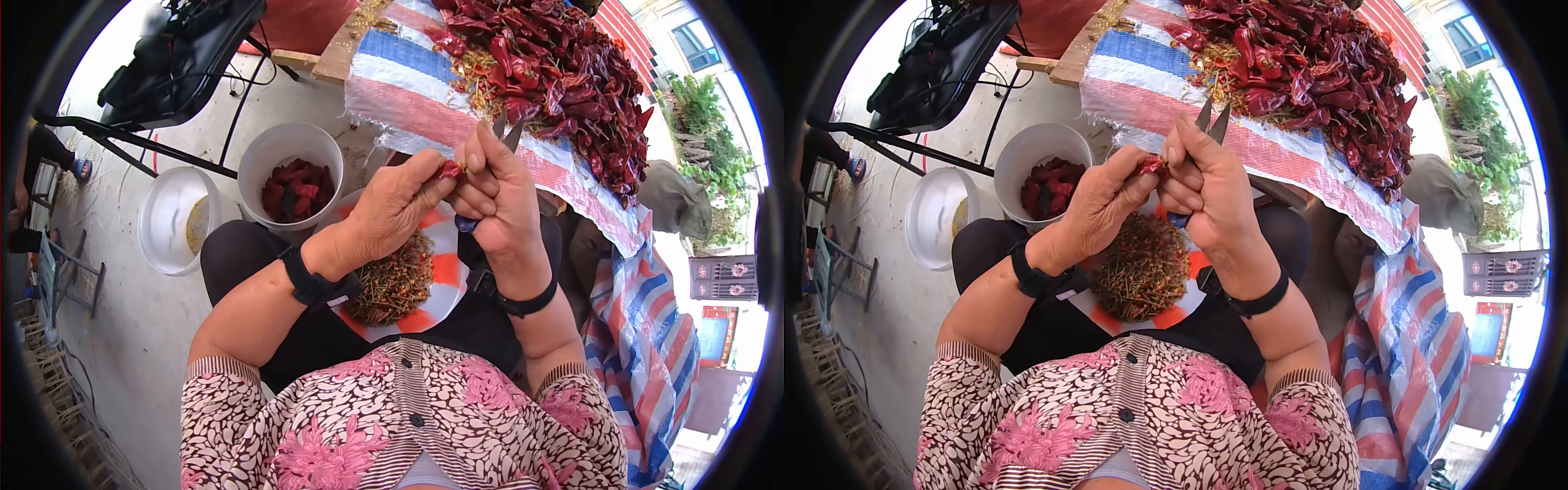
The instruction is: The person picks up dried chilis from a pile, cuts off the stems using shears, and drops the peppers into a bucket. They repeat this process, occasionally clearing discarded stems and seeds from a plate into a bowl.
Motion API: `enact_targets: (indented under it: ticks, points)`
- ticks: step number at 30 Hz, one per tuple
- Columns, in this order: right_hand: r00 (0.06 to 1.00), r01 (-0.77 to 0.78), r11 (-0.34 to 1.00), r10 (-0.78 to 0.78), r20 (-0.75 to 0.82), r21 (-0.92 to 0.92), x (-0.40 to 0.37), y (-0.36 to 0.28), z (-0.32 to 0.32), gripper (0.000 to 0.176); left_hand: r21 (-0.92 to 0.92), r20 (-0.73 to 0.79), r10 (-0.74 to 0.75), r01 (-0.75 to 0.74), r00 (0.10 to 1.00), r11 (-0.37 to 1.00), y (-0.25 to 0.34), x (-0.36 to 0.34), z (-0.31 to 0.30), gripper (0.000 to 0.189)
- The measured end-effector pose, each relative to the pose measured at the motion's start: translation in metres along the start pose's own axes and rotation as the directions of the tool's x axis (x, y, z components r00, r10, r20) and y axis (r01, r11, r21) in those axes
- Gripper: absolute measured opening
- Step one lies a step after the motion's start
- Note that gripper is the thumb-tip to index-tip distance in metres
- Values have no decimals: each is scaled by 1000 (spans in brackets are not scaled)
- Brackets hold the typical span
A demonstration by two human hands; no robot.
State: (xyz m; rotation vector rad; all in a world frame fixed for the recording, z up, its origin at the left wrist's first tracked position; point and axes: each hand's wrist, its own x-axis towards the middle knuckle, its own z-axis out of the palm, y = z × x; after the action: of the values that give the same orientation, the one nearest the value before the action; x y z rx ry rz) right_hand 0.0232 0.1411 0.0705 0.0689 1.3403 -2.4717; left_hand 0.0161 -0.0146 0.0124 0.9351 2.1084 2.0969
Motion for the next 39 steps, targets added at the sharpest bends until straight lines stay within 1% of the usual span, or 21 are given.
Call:
enact_targets:
  ticks: [3, 6, 9, 13, 15, 16, 18, 19, 20, 22, 23, 24, 25, 27, 28, 29, 31, 33, 34, 37, 39]
  points:
    - [1000, -21, 981, 18, 18, 191, 8, 4, -4, 34, 57, -64, 90, -87, 994, 995, 0, 1, 2, 18]
    - [997, -34, 969, 17, 70, 244, 10, 3, -8, 35, 132, -83, 155, -144, 984, 981, -4, 6, 3, 15]
    - [974, 176, 980, -187, -130, -95, 9, 5, -6, 34, 256, -86, 172, -145, 981, 956, -10, 12, 5, 12]
    - [986, 125, 947, -152, -72, -297, 17, -7, -13, 34, 419, -120, 253, -182, 960, 890, -13, 19, 4, 10]
    - [992, 99, 902, -120, -24, -421, 19, -9, -15, 34, 515, -58, 269, -202, 962, 833, -21, 21, 1, 11]
    - [992, 121, 825, -126, 29, -551, 21, -13, -16, 31, 562, -25, 273, -213, 962, 799, -24, 20, -1, 11]
    - [920, 386, 392, -226, 319, -835, 27, -16, -23, 28, 280, 11, 81, -81, 997, 957, -22, 19, -2, 10]
    - [859, 497, 123, -210, 467, -859, 30, -18, -27, 26, 129, 49, -11, 5, 999, 992, -21, 18, -3, 10]
    - [851, 522, 45, -91, 517, -852, 31, -22, -34, 23, -64, 141, -172, 183, 975, 981, -18, 17, -4, 12]
    - [877, 465, 253, 1, 481, -848, 25, -20, -36, 24, -342, 391, -374, 509, 841, 790, -11, 16, -9, 16]
    - [882, 423, 352, 54, 469, -835, 21, -19, -36, 25, -398, 512, -431, 650, 743, 647, -9, 15, -12, 19]
    - [894, 376, 378, 90, 438, -846, 18, -19, -35, 28, -396, 627, -440, 750, 643, 530, -9, 16, -18, 21]
    - [912, 260, 589, 111, 395, -765, 15, -13, -39, 32, -376, 732, -425, 835, 533, 401, -11, 14, -21, 24]
    - [933, -19, 888, 181, 312, -459, 10, 6, -50, 38, -385, 794, -375, 873, 479, 301, -24, 8, -19, 31]
    - [945, -78, 918, 193, 265, -390, 7, 14, -53, 38, -398, 811, -349, 880, 470, 259, -29, 3, -17, 30]
    - [932, -139, 951, 219, 289, -275, 6, 18, -55, 36, -407, 827, -324, 887, 459, 217, -33, 0, -16, 30]
    - [906, -257, 966, 254, 338, -39, 3, 22, -57, 33, -399, 814, -333, 875, 476, 276, -29, -1, -17, 31]
    - [897, -330, 942, 294, 330, 57, 1, 27, -58, 36, -347, 774, -387, 847, 502, 403, -24, 4, -21, 32]
    - [887, -363, 926, 307, 345, 108, 1, 28, -60, 36, -334, 781, -381, 846, 495, 416, -24, 5, -22, 31]
    - [864, -389, 893, 269, 426, 225, 0, 28, -61, 38, -432, 812, -267, 842, 519, 324, -19, 14, -18, 33]
    - [833, -420, 860, 237, 501, 291, 0, 26, -62, 38, -440, 827, -208, 831, 523, 340, -24, 14, -15, 35]
